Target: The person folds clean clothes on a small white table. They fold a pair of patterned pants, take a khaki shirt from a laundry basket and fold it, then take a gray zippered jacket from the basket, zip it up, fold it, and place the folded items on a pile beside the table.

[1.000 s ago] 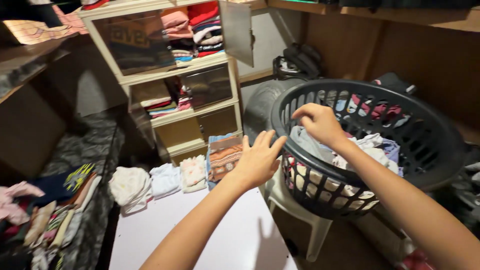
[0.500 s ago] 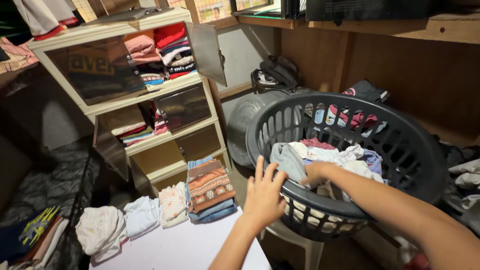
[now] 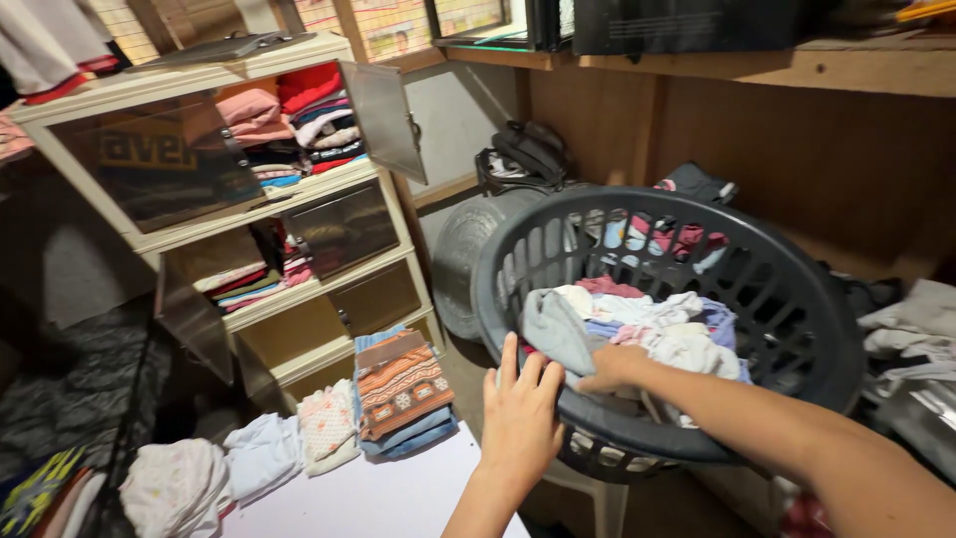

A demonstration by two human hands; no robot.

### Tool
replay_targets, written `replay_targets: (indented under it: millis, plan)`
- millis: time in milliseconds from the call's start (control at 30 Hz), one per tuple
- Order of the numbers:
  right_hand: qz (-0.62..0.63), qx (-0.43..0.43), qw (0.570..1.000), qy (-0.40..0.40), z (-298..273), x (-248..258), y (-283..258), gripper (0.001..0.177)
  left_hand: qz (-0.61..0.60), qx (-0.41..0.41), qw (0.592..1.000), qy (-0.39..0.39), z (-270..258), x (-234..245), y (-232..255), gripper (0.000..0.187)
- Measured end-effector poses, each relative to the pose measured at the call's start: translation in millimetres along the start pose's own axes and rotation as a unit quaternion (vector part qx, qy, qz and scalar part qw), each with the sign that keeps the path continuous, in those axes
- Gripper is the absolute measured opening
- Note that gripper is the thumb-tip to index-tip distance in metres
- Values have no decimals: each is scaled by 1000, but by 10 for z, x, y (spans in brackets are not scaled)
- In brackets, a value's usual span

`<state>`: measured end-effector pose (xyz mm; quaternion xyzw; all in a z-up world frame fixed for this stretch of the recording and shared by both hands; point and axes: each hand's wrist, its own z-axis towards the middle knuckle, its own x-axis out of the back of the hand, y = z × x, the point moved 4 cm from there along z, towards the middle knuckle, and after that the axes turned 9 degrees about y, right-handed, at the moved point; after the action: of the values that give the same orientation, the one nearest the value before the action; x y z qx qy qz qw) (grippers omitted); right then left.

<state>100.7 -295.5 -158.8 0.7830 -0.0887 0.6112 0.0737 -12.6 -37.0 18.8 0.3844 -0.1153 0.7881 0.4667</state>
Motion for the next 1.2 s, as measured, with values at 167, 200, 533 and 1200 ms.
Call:
replay_targets:
  millis: [167, 200, 533, 1200]
  plan:
    - [-26, 122, 986, 115, -85, -132, -102, 65, 20, 3, 999, -34, -45, -80, 141, 45]
    - [-24, 128, 985, 115, -55, -156, -96, 60, 16, 6, 999, -31, -40, -87, 150, 44]
    - [193, 0, 942, 273, 465, 769, 444, 43, 27, 35, 997, -67, -42, -123, 105, 42]
    - [906, 216, 316, 181, -1092, 2940, -277, 25, 20, 61, 993, -98, 173, -232, -213, 64]
